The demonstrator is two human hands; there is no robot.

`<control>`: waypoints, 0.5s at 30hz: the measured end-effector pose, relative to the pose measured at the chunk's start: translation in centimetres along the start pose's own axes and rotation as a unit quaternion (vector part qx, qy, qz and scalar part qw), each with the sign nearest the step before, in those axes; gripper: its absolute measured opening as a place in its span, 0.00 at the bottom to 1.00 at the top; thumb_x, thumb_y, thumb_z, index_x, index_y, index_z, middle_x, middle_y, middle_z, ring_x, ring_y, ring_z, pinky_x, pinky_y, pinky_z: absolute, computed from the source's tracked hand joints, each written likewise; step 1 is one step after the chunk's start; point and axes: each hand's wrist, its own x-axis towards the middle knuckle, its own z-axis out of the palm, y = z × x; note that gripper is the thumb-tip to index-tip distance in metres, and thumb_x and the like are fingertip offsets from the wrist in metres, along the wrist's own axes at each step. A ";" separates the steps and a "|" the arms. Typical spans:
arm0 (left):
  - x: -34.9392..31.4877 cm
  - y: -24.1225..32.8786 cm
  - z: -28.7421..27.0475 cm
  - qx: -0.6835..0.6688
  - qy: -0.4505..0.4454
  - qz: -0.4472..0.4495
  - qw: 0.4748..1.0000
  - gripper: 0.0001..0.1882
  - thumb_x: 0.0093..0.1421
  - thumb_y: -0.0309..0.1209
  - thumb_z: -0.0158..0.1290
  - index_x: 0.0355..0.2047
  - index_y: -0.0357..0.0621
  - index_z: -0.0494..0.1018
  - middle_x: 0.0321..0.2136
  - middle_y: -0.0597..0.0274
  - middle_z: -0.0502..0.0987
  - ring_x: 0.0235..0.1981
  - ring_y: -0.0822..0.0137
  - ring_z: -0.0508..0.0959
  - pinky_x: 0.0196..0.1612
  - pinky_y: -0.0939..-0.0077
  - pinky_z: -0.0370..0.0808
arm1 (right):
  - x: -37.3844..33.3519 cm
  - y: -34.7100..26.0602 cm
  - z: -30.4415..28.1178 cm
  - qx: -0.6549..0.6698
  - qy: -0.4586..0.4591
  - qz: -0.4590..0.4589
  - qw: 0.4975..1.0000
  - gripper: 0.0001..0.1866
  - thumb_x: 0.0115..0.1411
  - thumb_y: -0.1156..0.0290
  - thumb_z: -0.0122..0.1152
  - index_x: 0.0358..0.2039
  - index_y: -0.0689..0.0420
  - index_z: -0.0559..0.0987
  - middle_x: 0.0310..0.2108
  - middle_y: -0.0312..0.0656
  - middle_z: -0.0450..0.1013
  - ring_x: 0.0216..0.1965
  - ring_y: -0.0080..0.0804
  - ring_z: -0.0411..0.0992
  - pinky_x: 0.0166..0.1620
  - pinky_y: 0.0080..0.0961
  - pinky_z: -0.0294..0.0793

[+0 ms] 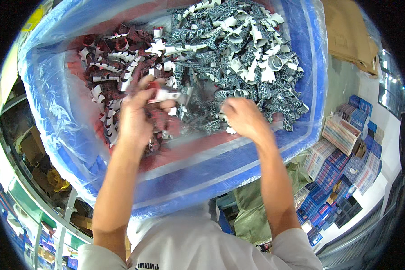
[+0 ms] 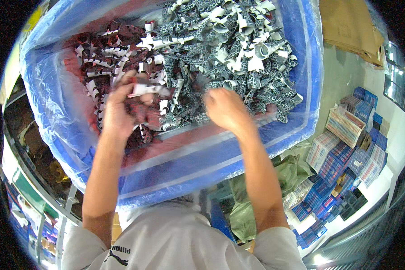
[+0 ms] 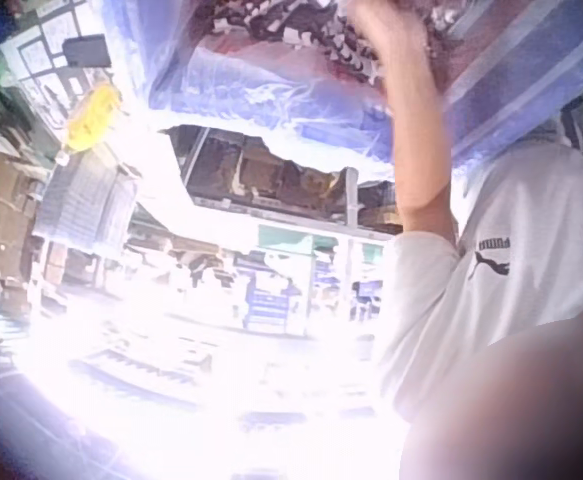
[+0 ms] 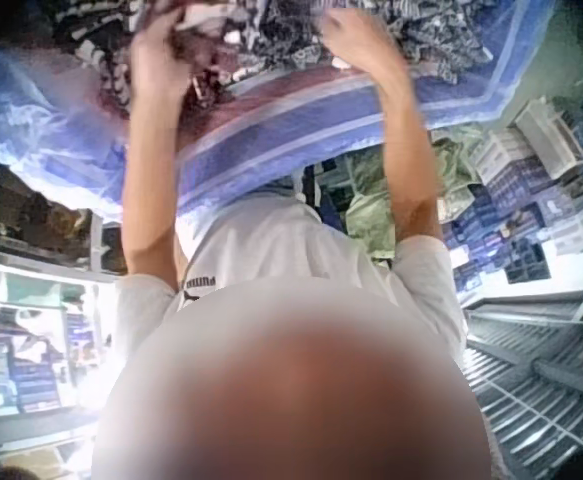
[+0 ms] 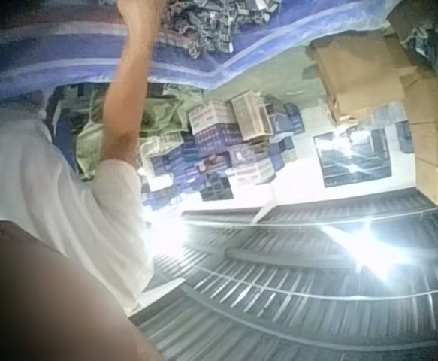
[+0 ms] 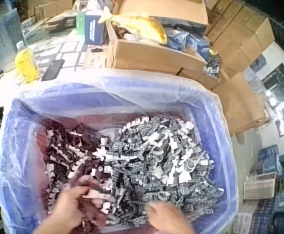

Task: The person sorts small plastic parts from a bin, then assembles two white shark-shaped items by attaching red fins and wiping them with a cloth. The finished items are placed on a workbench.

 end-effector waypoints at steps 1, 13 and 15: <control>-0.8 1.9 -1.1 0.007 -0.014 0.033 0.999 0.19 0.68 0.30 0.50 0.58 0.42 0.73 0.44 0.56 0.82 0.30 0.60 0.84 0.37 0.67 0.82 | 2.5 -1.0 2.4 0.103 0.014 -0.011 0.995 0.16 0.71 0.63 0.51 0.41 0.63 0.81 0.44 0.61 0.79 0.47 0.54 0.79 0.51 0.42 0.75; -0.2 9.4 -10.0 0.570 0.199 0.140 0.785 0.34 0.62 0.45 0.64 0.57 0.27 0.74 0.52 0.40 0.80 0.55 0.52 0.79 0.60 0.61 0.72 | 21.7 5.1 17.5 0.749 0.323 0.405 0.413 0.22 0.73 0.67 0.50 0.57 0.73 0.69 0.57 0.56 0.74 0.57 0.45 0.75 0.58 0.35 0.82; -1.0 8.9 -9.4 0.596 0.198 0.172 0.759 0.35 0.63 0.41 0.63 0.61 0.24 0.69 0.61 0.33 0.73 0.62 0.43 0.74 0.65 0.56 0.69 | 23.1 5.9 17.6 0.750 0.385 0.411 0.346 0.18 0.74 0.74 0.48 0.55 0.78 0.67 0.58 0.62 0.73 0.54 0.48 0.77 0.55 0.33 0.85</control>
